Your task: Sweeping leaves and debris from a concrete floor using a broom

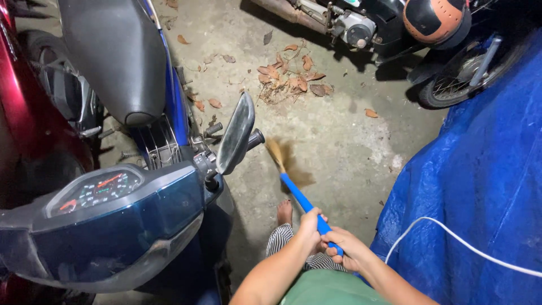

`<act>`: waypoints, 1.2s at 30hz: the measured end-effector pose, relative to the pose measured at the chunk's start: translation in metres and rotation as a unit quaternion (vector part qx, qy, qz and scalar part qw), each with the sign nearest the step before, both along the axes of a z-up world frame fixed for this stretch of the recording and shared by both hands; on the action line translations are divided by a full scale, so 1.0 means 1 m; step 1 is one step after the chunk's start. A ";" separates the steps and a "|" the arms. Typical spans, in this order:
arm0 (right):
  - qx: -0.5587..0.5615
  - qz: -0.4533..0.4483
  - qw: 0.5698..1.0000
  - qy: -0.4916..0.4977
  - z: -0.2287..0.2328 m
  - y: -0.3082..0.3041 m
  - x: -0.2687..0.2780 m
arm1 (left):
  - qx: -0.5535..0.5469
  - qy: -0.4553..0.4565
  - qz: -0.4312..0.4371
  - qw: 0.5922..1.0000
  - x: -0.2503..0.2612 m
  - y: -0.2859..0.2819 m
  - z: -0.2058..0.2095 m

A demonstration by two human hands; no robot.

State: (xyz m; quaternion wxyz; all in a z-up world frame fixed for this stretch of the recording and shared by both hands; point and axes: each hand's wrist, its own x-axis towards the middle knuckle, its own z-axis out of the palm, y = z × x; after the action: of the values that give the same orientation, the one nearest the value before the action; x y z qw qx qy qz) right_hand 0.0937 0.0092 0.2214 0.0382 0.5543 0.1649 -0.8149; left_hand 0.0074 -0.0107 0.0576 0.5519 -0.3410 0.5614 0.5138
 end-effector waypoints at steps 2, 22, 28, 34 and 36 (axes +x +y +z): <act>0.007 0.036 0.999 -0.016 0.031 0.002 -0.007 | 0.006 0.002 0.007 1.000 -0.008 -0.001 0.024; -0.078 0.064 0.992 -0.080 -0.056 0.008 -0.039 | 0.026 -0.127 0.120 0.984 -0.042 -0.055 -0.084; 0.142 0.102 0.983 -0.058 0.015 0.026 -0.060 | 0.108 -0.063 -0.005 0.992 -0.074 0.014 -0.051; 0.153 0.231 0.957 -0.087 0.057 0.005 -0.070 | 0.170 0.028 -0.072 0.982 -0.074 0.004 0.014; 0.111 0.239 0.964 -0.026 0.070 0.005 -0.057 | 0.141 0.030 -0.020 0.989 -0.060 -0.010 0.042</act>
State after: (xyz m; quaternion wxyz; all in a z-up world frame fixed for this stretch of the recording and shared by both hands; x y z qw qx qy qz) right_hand 0.0370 0.0146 0.2912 0.1743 0.5205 0.3813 -0.7439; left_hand -0.0527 -0.0205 0.0998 0.5876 -0.2329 0.5062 0.5866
